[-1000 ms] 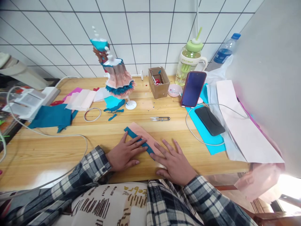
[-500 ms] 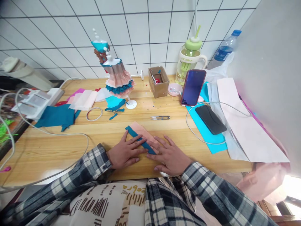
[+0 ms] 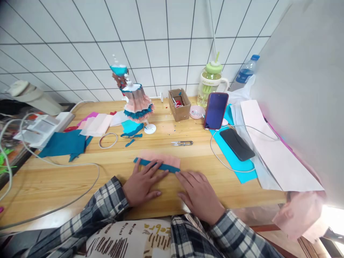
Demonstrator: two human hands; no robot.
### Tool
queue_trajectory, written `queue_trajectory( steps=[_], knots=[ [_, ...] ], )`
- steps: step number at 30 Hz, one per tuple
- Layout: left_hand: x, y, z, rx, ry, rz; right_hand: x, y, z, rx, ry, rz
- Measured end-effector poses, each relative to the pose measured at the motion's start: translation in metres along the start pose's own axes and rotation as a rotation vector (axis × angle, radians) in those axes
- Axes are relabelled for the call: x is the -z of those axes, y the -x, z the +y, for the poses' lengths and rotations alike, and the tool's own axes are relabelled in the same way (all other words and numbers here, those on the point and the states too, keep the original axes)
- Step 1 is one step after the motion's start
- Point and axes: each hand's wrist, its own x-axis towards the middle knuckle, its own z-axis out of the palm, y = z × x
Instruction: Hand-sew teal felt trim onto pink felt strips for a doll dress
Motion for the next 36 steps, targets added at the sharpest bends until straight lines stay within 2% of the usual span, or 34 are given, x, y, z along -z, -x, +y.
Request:
queue_trajectory(
  steps=[4,7,9,13,17,19,22,26,28,31,34,36],
  knots=[
    [0.009,0.003,-0.005,0.082,-0.005,0.099,-0.007,-0.045,-0.02,-0.182,-0.002,0.12],
    [0.018,0.014,-0.025,0.251,0.038,0.236,-0.009,-0.072,-0.02,-0.18,0.035,0.13],
    [0.02,0.026,-0.041,0.325,0.059,0.273,-0.012,-0.081,-0.014,-0.161,0.044,0.122],
    [0.014,0.049,-0.059,0.408,0.07,0.298,-0.023,-0.081,-0.004,-0.121,0.029,0.142],
    [0.014,0.06,-0.067,0.478,0.07,0.381,-0.035,-0.075,-0.004,-0.058,0.018,0.233],
    [0.017,0.064,-0.079,0.515,0.057,0.387,-0.039,-0.072,-0.004,-0.028,0.011,0.28],
    [0.023,0.072,-0.106,0.605,-0.017,0.342,-0.042,-0.07,0.0,-0.03,-0.02,0.378],
    [0.029,0.074,-0.139,0.859,-0.23,0.284,-0.045,-0.072,0.008,-0.05,-0.083,0.472],
    [0.03,0.07,-0.149,0.948,-0.255,0.256,-0.046,-0.074,0.01,-0.046,-0.095,0.485],
    [0.03,0.063,-0.156,0.986,-0.228,0.227,-0.048,-0.074,0.012,-0.038,-0.104,0.493],
    [0.026,0.061,-0.151,0.988,-0.122,0.363,-0.047,-0.071,0.011,-0.027,-0.113,0.507],
    [0.021,0.062,-0.138,0.977,0.023,0.489,-0.043,-0.07,0.006,-0.028,-0.129,0.519]
  ],
)
